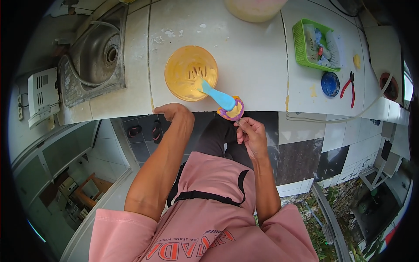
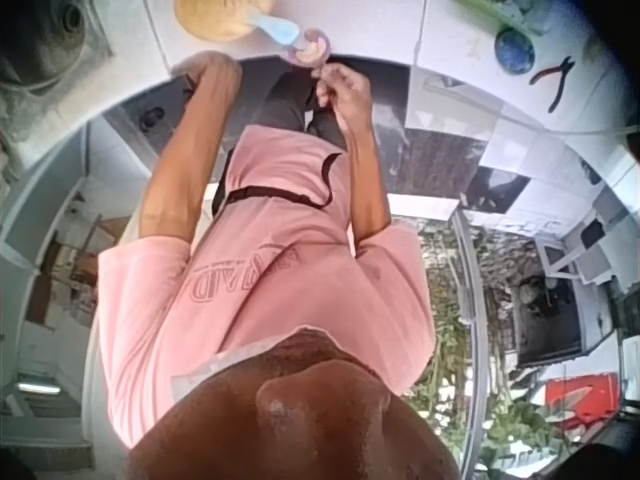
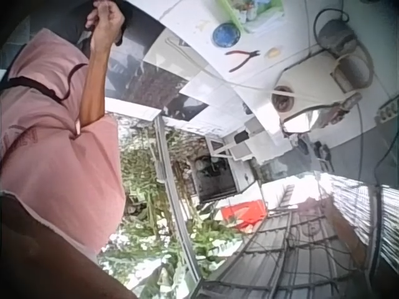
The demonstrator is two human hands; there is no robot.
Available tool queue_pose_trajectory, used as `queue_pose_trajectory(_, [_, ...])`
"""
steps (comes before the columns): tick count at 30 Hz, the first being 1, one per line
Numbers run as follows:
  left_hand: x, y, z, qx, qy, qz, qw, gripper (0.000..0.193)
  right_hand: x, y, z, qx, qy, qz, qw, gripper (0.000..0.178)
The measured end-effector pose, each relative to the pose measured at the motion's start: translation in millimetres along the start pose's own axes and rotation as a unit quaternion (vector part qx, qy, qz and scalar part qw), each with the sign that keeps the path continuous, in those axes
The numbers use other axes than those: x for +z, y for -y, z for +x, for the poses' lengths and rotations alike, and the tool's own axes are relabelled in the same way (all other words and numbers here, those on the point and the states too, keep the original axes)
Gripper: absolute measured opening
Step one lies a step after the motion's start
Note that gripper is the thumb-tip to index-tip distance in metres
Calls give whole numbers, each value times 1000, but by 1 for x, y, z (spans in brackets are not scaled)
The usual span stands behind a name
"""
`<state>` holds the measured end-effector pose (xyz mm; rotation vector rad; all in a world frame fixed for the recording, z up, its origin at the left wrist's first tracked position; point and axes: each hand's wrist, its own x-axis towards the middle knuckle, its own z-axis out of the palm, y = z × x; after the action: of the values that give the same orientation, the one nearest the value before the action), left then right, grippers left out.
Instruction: Mixing dental impression material in a bowl and loading it into a tray.
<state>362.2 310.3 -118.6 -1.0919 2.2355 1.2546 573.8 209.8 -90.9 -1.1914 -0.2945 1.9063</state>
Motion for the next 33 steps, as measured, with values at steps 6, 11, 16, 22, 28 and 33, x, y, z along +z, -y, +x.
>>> queue_pose_trajectory(6, [2,3,1,-3,-8,5,1000,98,2,-3,-5,4,-14,-2,1000,21])
queue_pose_trajectory(11, [5,-1,-8,-17,-6,1,1000,97,1,0,-6,-15,-17,14,1000,21])
queue_pose_trajectory(16, [3,-1,0,-12,-17,0,1000,97,-1,-1,-10,-15,-4,24,1000,20])
queue_pose_trajectory(22, [-3,-1,-12,6,-18,9,1000,95,-2,3,-8,-20,-34,3,999,21])
queue_pose_trajectory(28, [3,3,-7,29,-16,13,999,94,-4,0,-11,-32,-12,32,999,20])
queue_pose_trajectory(33, [6,-2,-7,-4,-18,23,1000,93,-3,4,1,-31,-28,-5,999,21])
